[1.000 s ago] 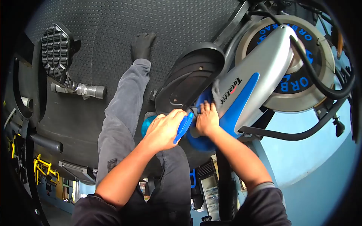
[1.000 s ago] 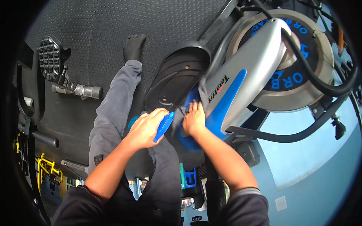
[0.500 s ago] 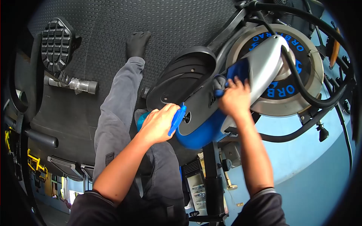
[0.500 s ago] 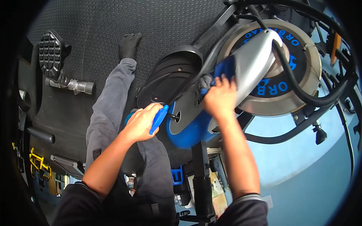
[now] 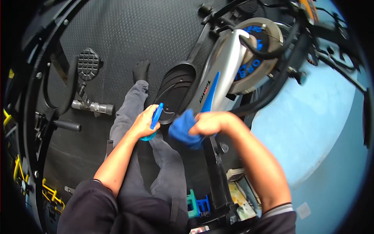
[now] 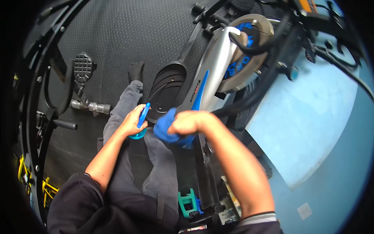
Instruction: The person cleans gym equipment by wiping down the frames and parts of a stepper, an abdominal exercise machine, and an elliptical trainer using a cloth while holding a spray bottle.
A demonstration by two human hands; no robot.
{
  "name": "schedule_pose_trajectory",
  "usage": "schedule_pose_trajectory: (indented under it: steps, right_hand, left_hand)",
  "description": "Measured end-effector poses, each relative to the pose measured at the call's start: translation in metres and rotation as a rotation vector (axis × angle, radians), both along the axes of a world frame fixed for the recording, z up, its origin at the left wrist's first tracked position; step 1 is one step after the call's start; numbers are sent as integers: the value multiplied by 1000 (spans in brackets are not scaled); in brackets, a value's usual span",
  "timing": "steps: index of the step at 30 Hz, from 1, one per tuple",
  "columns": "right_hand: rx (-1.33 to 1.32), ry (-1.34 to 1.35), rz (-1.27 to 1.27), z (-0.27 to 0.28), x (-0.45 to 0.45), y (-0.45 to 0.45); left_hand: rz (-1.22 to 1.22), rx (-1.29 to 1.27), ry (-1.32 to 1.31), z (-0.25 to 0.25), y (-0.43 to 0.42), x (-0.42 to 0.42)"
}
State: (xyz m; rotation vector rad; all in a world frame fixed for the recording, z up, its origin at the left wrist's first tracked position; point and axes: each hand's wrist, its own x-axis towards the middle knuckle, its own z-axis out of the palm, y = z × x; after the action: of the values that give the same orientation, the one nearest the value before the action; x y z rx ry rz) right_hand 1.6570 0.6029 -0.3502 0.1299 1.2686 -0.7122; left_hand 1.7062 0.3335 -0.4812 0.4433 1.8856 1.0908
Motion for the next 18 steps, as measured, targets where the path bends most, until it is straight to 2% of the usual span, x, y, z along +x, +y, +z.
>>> schedule_pose_trajectory:
  steps: [2,4,6,7,10,11,12,14,15,16,18]
  right_hand:
    - [66,136,-83,53,-11,31]
    - [58,139,-597,100,9,49]
    - [41,317,-793,168,29,58]
    - [-34,480,-837,196,45,62]
    - [-71,699,-896,288,97,60]
    - [-42,782,-932,320,117,54]
    - [33,958,-792,347,132,53]
    - [543,1765,-166,375,185,50]
    - [672,1504,-389,408,198,35]
    - [677,1419,-558,420,209,33]
    - [480,1379,-792,434,230,38]
  left_hand:
    - [-8,35,134,31,0,2]
    - [7,108,228,67,8,6]
    - [54,116,195,104,18,17]
    - [66,162,273,124,23,24]
    - [104,215,244,184,25,46]
    - [197,205,53,207,22,52]
    - [310,276,-21,219,18,60]
    - [381,341,28,242,7,73]
    - [326,310,129,257,-1,75]
    - [307,303,262,273,-6,78]
    - [301,315,258,306,-19,84]
